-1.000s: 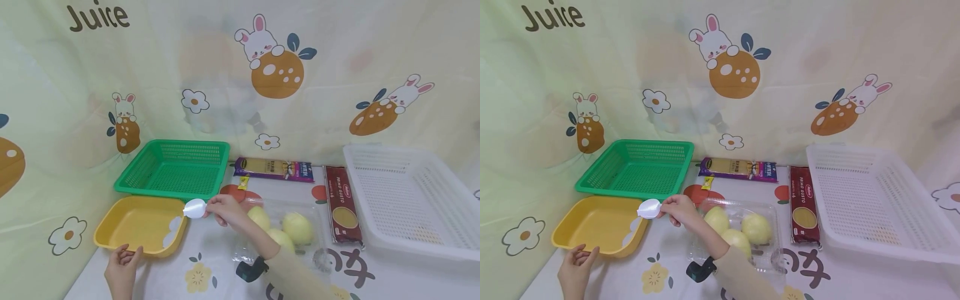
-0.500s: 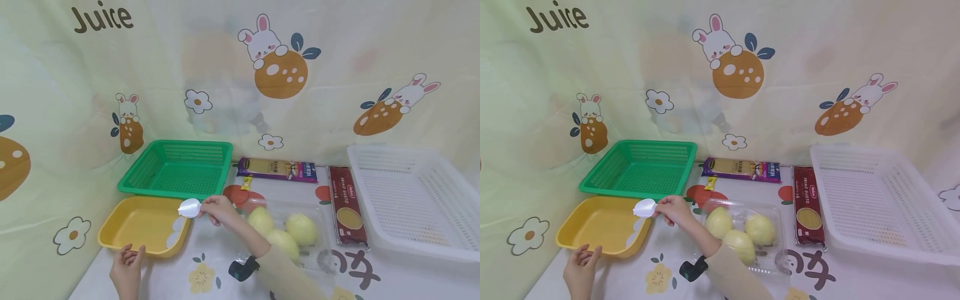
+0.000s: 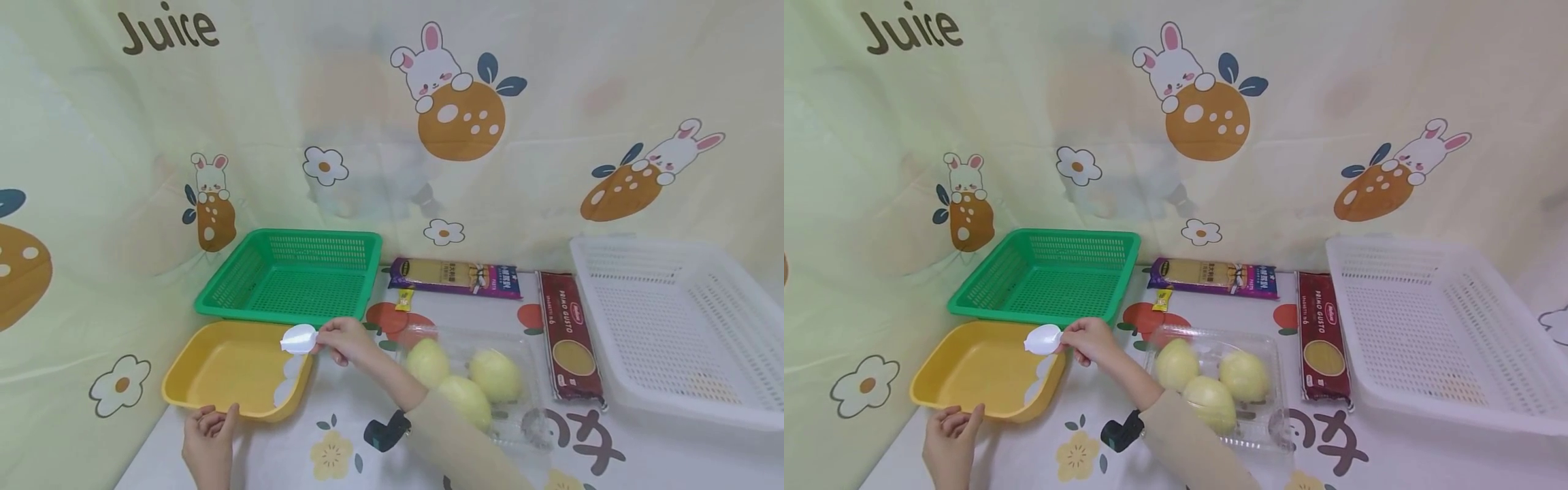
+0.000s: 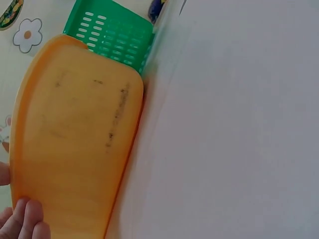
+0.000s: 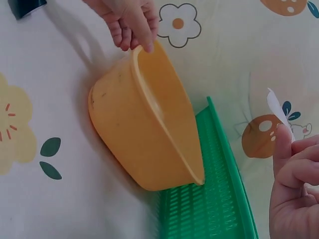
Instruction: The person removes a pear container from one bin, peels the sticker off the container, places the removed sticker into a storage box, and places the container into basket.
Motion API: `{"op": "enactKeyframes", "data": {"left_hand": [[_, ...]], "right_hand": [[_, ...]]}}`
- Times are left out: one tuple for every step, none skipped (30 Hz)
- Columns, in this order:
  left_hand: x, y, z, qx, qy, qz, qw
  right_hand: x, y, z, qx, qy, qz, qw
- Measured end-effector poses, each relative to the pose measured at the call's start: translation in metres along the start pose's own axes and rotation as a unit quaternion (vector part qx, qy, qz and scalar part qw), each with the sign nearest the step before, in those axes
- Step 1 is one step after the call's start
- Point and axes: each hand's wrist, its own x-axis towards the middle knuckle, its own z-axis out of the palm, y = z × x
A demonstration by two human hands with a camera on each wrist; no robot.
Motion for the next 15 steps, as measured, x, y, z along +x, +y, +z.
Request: {"op": "enactKeyframes", "data": {"left_hand": [[0.001,-0.005,0.000,-0.001,0.002,0.003,1.0000],[0.003,-0.009,0.001,-0.005,0.005,0.008,0.9999],[0.005,-0.015,0.002,-0.006,0.007,0.016,0.9998],[0.007,-0.020,0.003,-0.009,0.010,0.025,0.9996],[0.009,-0.026,0.004,-0.016,0.010,0.035,0.9992],[0.012,-0.030,0.006,-0.011,0.012,0.041,0.9990],[0.014,-0.035,0.007,-0.015,0.009,0.046,0.9988],[0.016,-0.039,0.008,-0.014,0.009,0.049,0.9987],[0.018,-0.044,0.009,-0.012,0.008,0.049,0.9987],[0.019,-0.047,0.009,-0.015,0.006,0.045,0.9988],[0.020,-0.050,0.010,-0.012,0.003,0.043,0.9990],[0.021,-0.050,0.010,-0.004,0.001,0.041,0.9992],[0.021,-0.050,0.010,-0.001,-0.002,0.040,0.9992],[0.021,-0.049,0.011,0.000,-0.003,0.035,0.9994],[0.020,-0.043,0.010,0.002,-0.009,0.029,0.9995]], "right_hand": [[0.001,0.000,0.000,-0.001,0.000,0.001,1.0000],[0.002,0.000,0.001,-0.002,0.001,0.001,1.0000],[0.003,0.000,0.001,-0.006,0.002,0.002,1.0000],[0.005,0.001,0.002,-0.011,0.004,0.003,0.9999],[0.006,0.002,0.003,-0.018,0.006,0.004,0.9998],[0.008,0.004,0.004,-0.025,0.007,0.006,0.9997],[0.009,0.006,0.005,-0.032,0.007,0.008,0.9994],[0.010,0.008,0.006,-0.034,0.007,0.008,0.9994],[0.011,0.010,0.007,-0.035,0.007,0.010,0.9993],[0.012,0.012,0.008,-0.036,0.006,0.009,0.9993],[0.013,0.014,0.009,-0.037,0.006,0.008,0.9993],[0.013,0.015,0.011,-0.034,0.007,0.005,0.9994],[0.014,0.017,0.012,-0.028,0.008,0.004,0.9996],[0.015,0.018,0.013,-0.023,0.008,0.003,0.9997],[0.016,0.019,0.014,-0.024,0.007,0.002,0.9997]]}}
